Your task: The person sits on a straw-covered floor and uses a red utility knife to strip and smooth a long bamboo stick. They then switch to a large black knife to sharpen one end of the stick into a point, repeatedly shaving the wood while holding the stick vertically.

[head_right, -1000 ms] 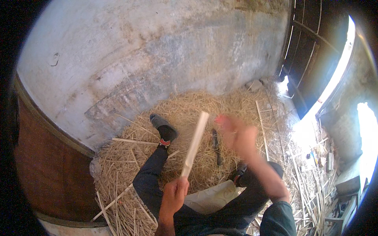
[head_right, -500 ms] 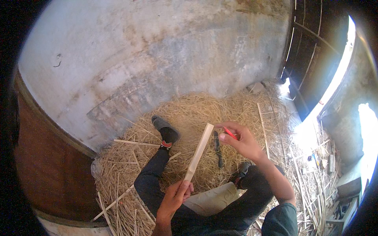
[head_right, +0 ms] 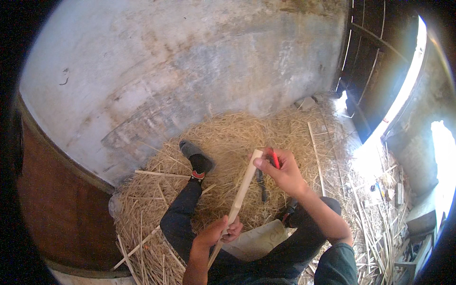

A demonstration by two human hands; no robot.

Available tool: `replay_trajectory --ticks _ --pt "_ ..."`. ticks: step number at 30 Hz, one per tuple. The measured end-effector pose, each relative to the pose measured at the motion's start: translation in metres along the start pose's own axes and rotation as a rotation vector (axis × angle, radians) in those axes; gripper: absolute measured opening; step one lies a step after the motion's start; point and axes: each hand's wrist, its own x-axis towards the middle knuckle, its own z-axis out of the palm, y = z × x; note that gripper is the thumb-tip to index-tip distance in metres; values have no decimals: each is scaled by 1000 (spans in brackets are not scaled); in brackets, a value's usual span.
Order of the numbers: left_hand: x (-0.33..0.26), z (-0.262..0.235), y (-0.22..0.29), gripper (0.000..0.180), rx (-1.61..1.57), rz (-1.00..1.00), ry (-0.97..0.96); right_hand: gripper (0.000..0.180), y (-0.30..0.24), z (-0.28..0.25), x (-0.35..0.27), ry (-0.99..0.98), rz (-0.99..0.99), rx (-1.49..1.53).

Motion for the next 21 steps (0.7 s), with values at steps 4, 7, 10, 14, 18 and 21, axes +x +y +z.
replay_trajectory --ticks 4,7,10,14,18,21 --pt "-3 16 9 54 236 28 353 26 10 -2 -3 116 -214 -125" --pt "-5 30 24 48 395 139 519 25 3 2 -15 42 -310 -423" --pt "-4 39 30 43 567 201 600 26 7 15 -24 -67 -466 -566" --pt "1 60 41 38 916 273 729 28 10 32 -31 -60 -599 -698" --pt "6 71 41 32 1089 284 850 27 1 36 -32 -43 -588 -713" --pt "8 71 40 32 1141 284 893 27 1 36 -33 -22 -567 -751"
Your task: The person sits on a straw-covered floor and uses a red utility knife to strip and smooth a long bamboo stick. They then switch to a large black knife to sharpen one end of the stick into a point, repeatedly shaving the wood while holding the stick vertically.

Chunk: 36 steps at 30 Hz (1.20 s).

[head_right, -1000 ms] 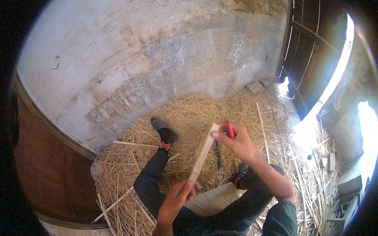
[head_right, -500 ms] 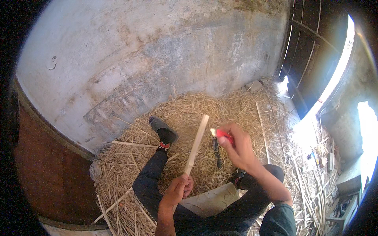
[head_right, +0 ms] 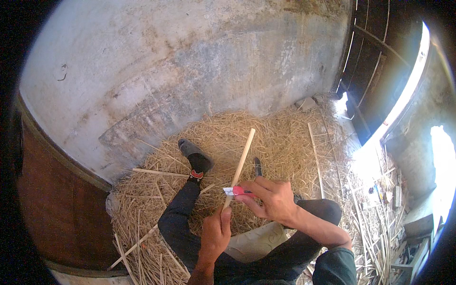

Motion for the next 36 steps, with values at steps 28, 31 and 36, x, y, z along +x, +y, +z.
replay_trajectory --ticks 28,31,36 --pt "-16 -4 3 36 86 12 30 25 -5 2 -3 -60 -8 65" --pt "-13 -3 3 32 176 -53 26 23 -5 3 -1 -73 25 28" --pt "-12 3 -10 31 206 -7 59 22 -4 1 0 -89 52 -29"
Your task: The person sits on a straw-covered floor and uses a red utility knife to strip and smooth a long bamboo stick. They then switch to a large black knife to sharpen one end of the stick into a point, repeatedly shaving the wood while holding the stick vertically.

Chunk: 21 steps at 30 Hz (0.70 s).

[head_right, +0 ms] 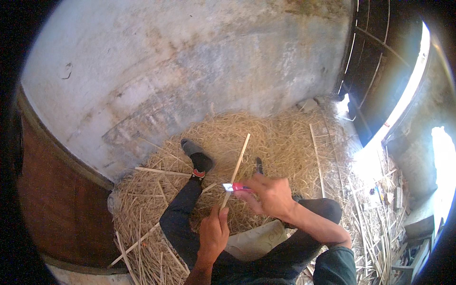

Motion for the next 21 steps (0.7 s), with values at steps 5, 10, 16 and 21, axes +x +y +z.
replay_trajectory --ticks 5,10,16,21 --pt "-32 -2 -10 33 6 -81 -163 28 79 -43 44 339 394 -149" --pt "-47 -1 -39 40 -272 -183 -297 33 129 -82 44 278 540 -54" --pt "-22 -3 -74 50 -1020 -532 -685 40 79 -50 50 -37 271 419" --pt "-4 -2 -73 57 -1193 -428 -775 43 52 -33 63 -271 289 779"
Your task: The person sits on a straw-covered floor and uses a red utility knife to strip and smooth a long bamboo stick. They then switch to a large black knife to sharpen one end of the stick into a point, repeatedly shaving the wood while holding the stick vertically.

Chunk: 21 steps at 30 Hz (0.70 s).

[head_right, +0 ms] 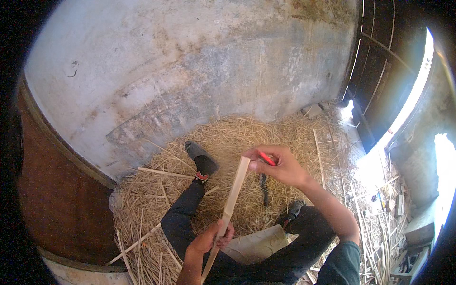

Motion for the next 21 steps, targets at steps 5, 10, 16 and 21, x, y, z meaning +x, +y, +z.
replay_trajectory --ticks 5,10,16,21 --pt "5 6 13 59 109 57 29 40 5 5 -4 27 116 173" --pt "24 15 9 60 358 272 83 38 21 15 -10 71 154 182" --pt "44 29 42 57 260 312 234 28 41 16 -11 49 182 180" --pt "44 23 51 49 115 197 153 27 39 14 -17 28 103 213"
